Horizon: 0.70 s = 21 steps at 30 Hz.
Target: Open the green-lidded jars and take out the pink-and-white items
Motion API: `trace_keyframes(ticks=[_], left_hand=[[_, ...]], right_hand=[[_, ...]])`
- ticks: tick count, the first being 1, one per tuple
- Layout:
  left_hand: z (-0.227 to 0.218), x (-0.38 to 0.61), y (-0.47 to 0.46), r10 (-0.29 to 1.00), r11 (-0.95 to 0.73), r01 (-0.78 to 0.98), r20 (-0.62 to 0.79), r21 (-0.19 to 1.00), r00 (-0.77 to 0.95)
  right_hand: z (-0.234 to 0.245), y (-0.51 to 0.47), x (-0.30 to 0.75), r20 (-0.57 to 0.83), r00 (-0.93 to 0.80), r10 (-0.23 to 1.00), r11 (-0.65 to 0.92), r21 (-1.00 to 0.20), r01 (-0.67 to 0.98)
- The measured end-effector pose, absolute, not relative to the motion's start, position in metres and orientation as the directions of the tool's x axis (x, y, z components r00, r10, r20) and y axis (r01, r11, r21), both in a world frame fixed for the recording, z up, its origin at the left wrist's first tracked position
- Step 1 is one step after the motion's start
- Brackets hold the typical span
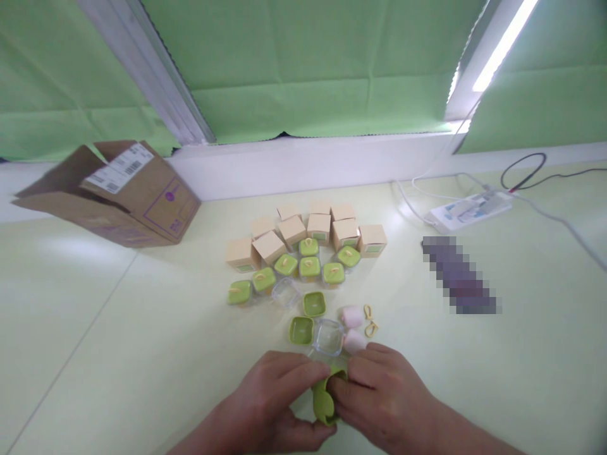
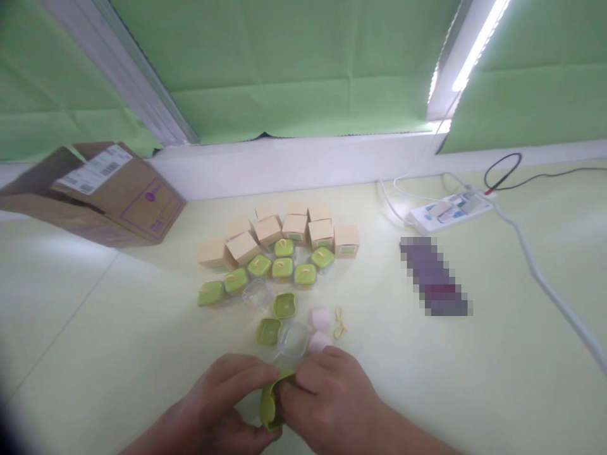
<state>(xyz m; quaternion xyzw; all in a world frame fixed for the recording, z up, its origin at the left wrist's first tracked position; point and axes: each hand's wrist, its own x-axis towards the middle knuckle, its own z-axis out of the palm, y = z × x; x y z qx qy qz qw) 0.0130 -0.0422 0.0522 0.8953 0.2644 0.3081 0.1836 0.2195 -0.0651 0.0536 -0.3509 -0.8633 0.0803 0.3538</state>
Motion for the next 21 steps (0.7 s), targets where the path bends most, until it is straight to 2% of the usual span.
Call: trace_keyframes(ticks=[11,16,21], left_hand=[[0.0521,0.0167,-0.0413,0.561,-0.813,0.335,0.487,0.476,0.669],[0.0520,0.0194,-0.0415,0.543,-0.831,0.348,0.492,0.435,0.681],[0.0477,0.0190,-0.0429,0.545,-0.820,0.318,0.480,0.476,0.687]], right_hand=[[0.0472,-0.0667,0.2175,0.557,-0.505,0.659,0.746,-0.399,0.533],[0.0466,-0.0673,0.2166,0.540,-0.513,0.667,0.742,-0.414,0.528],[0.0471,-0.0669,0.2169,0.547,-0.505,0.667,0.741,-0.421,0.523]])
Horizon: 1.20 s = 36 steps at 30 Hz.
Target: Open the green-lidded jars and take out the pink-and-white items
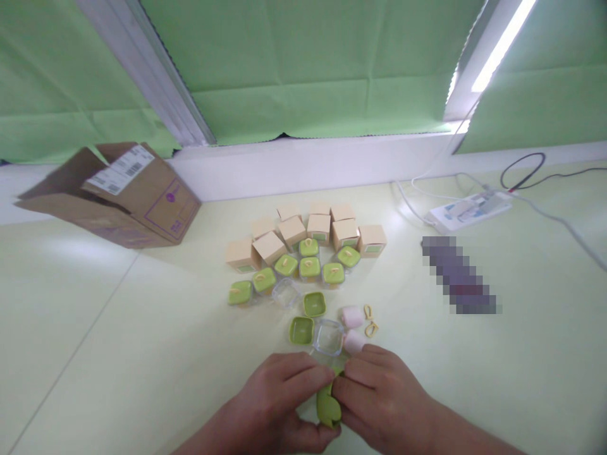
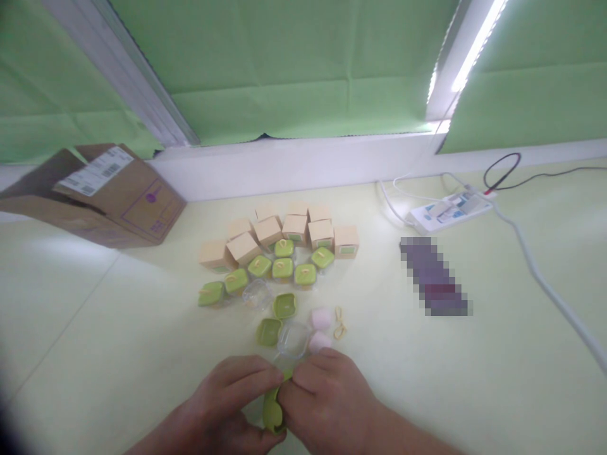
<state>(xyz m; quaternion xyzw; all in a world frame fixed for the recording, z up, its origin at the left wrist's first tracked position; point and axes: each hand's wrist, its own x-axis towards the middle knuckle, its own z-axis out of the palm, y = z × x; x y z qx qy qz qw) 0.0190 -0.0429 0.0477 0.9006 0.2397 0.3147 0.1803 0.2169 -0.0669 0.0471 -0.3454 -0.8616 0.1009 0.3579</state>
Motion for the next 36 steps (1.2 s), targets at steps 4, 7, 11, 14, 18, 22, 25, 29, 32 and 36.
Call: trace_keyframes(ticks=[4,7,11,14,18,22,25,29,32,36], left_hand=[[0.048,0.020,-0.043,0.577,-0.796,0.296,0.511,0.529,0.637],[0.050,0.022,-0.043,0.584,-0.793,0.282,0.541,0.541,0.605],[0.052,0.024,-0.043,0.589,-0.794,0.287,0.564,0.536,0.578],[0.051,0.024,-0.043,0.587,-0.796,0.280,0.570,0.537,0.575],[0.047,0.021,-0.043,0.570,-0.802,0.256,0.564,0.540,0.597],[0.044,0.019,-0.044,0.575,-0.791,0.249,0.537,0.559,0.618],[0.044,0.020,-0.044,0.594,-0.774,0.258,0.525,0.578,0.609],[0.044,0.020,-0.043,0.567,-0.789,0.215,0.548,0.575,0.615],[0.041,0.017,-0.043,0.560,-0.801,0.230,0.555,0.553,0.615],[0.039,0.014,-0.044,0.565,-0.812,0.281,0.571,0.511,0.595]], right_hand=[[0.049,-0.068,0.218,0.579,-0.480,0.659,0.741,-0.390,0.547],[0.051,-0.068,0.219,0.600,-0.478,0.642,0.754,-0.378,0.538],[0.053,-0.065,0.219,0.620,-0.478,0.622,0.774,-0.398,0.492],[0.053,-0.064,0.218,0.619,-0.471,0.628,0.772,-0.421,0.475],[0.051,-0.064,0.217,0.636,-0.450,0.627,0.766,-0.397,0.506],[0.049,-0.065,0.217,0.633,-0.462,0.621,0.768,-0.371,0.522],[0.049,-0.065,0.216,0.631,-0.465,0.621,0.768,-0.370,0.523],[0.050,-0.065,0.218,0.633,-0.473,0.613,0.770,-0.344,0.538],[0.053,-0.066,0.220,0.644,-0.478,0.596,0.773,-0.300,0.560],[0.058,-0.066,0.223,0.650,-0.501,0.571,0.786,-0.258,0.561]])
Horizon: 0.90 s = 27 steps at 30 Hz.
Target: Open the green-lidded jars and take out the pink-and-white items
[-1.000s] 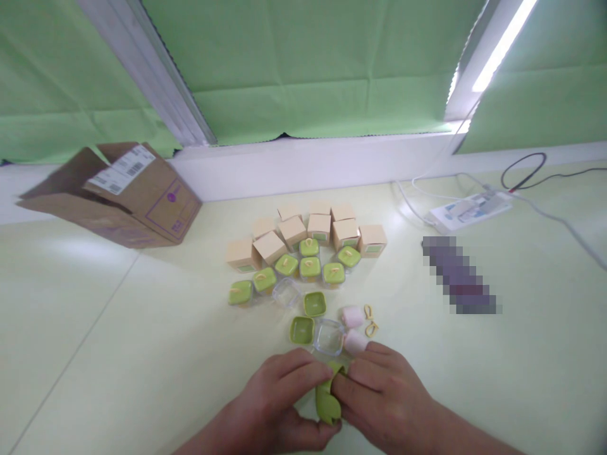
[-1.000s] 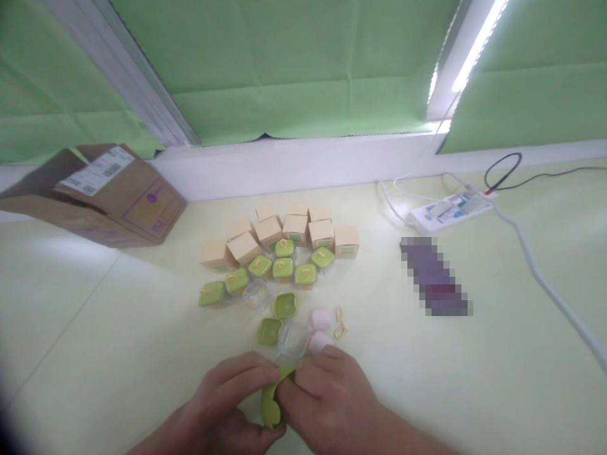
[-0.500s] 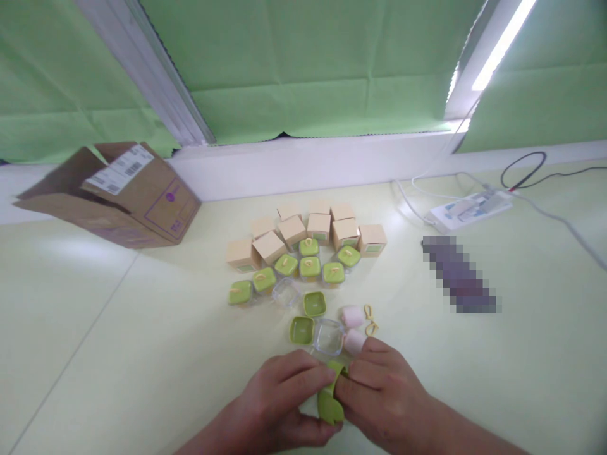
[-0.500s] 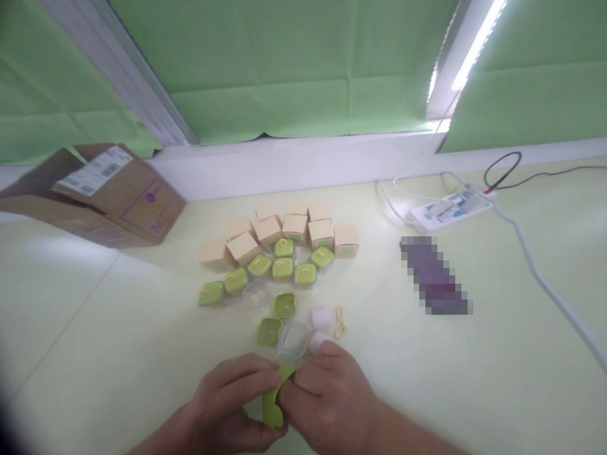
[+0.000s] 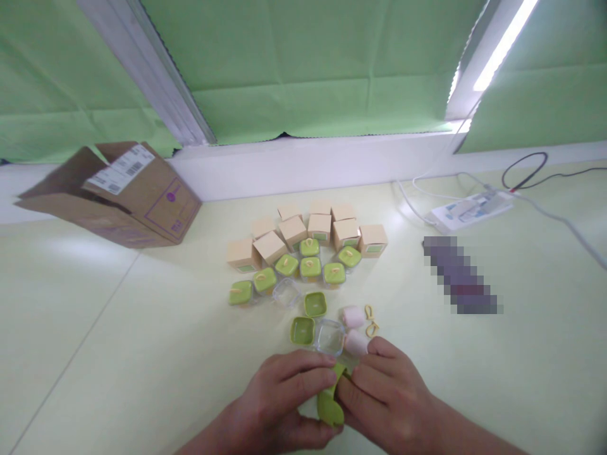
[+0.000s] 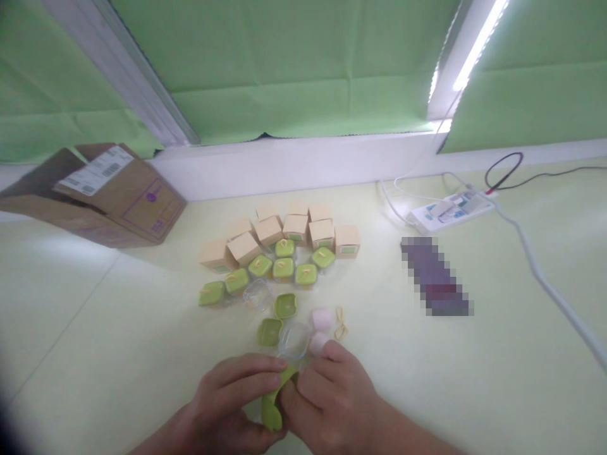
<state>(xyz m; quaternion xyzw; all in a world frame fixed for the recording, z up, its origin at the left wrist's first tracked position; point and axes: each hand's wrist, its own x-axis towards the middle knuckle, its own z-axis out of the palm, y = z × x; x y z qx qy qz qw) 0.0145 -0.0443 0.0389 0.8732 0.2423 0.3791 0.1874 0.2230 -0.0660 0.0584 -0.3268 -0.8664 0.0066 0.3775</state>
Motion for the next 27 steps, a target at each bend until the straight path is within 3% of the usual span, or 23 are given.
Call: trace_keyframes(ticks=[27], left_hand=[[0.0462,0.0154,-0.0423,0.554,-0.806,0.268,0.515,0.528,0.655]], right_hand=[[0.0548,-0.0657,0.2231,0.633,-0.555,0.540,0.819,-0.241,0.521]])
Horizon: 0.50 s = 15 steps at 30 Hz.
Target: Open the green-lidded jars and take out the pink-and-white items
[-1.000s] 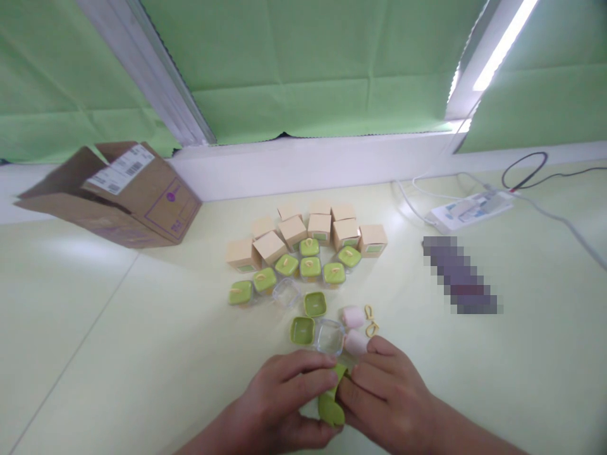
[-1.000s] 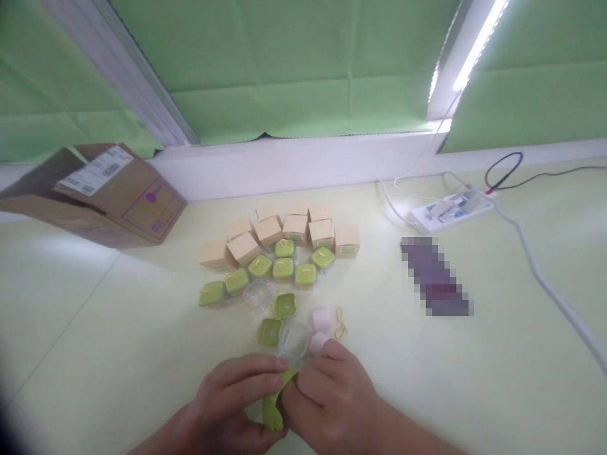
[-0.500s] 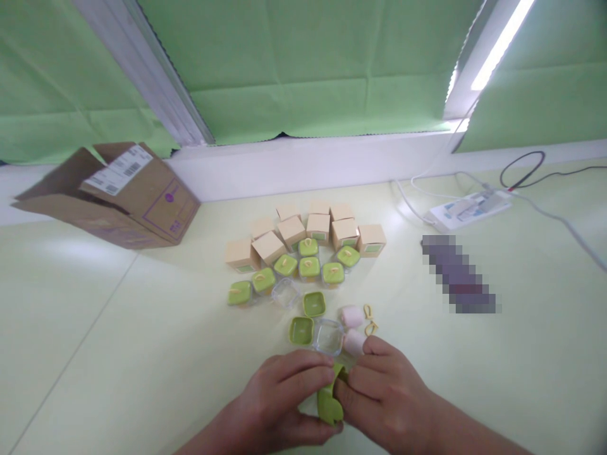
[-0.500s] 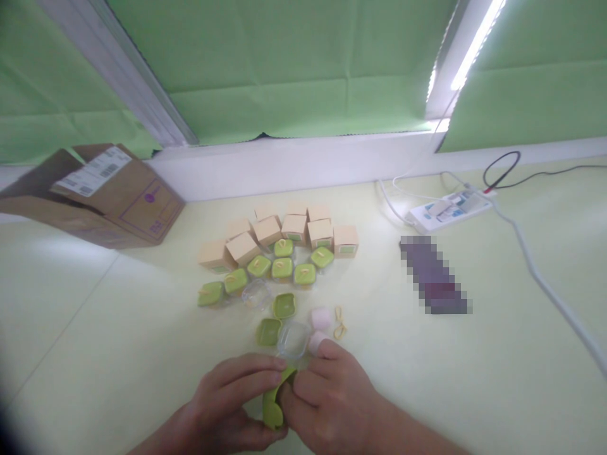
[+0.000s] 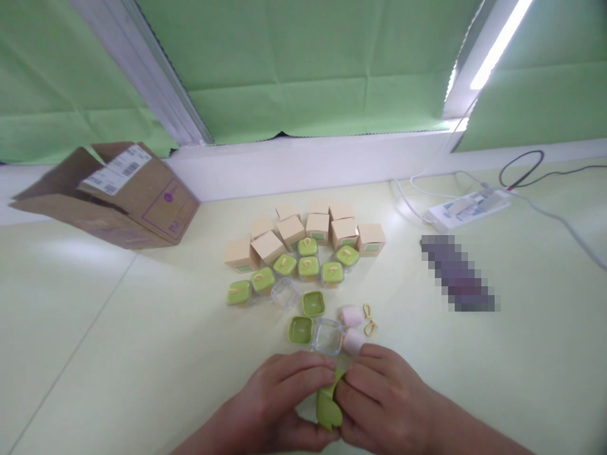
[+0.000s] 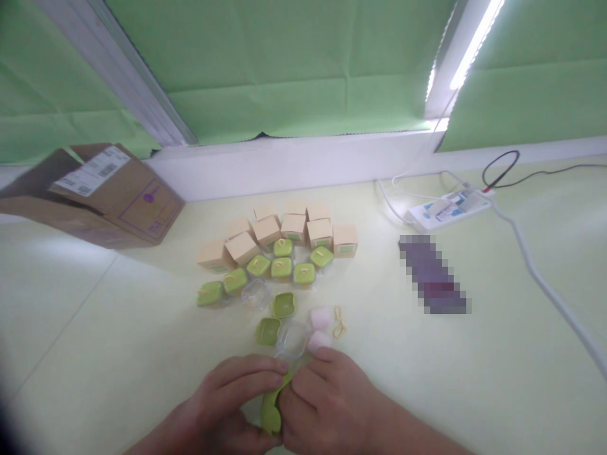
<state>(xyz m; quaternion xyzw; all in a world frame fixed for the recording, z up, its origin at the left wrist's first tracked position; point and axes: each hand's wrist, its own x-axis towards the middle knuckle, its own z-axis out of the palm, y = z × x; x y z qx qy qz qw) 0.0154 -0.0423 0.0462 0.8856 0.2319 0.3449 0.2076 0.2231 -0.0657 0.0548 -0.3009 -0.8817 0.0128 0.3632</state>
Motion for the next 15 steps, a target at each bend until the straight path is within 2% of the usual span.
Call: trace_keyframes(ticks=[9,15], left_hand=[[0.0484,0.0181,-0.0447,0.567,-0.793,0.255,0.518,0.553,0.640],[0.0496,0.0135,-0.0423,0.579,-0.799,0.304,0.526,0.519,0.623]], right_hand=[[0.0554,-0.0706,0.2207,0.616,-0.535,0.579,0.802,-0.311,0.510],[0.0615,-0.0701,0.2247,0.629,-0.490,0.604,0.784,-0.359,0.506]])
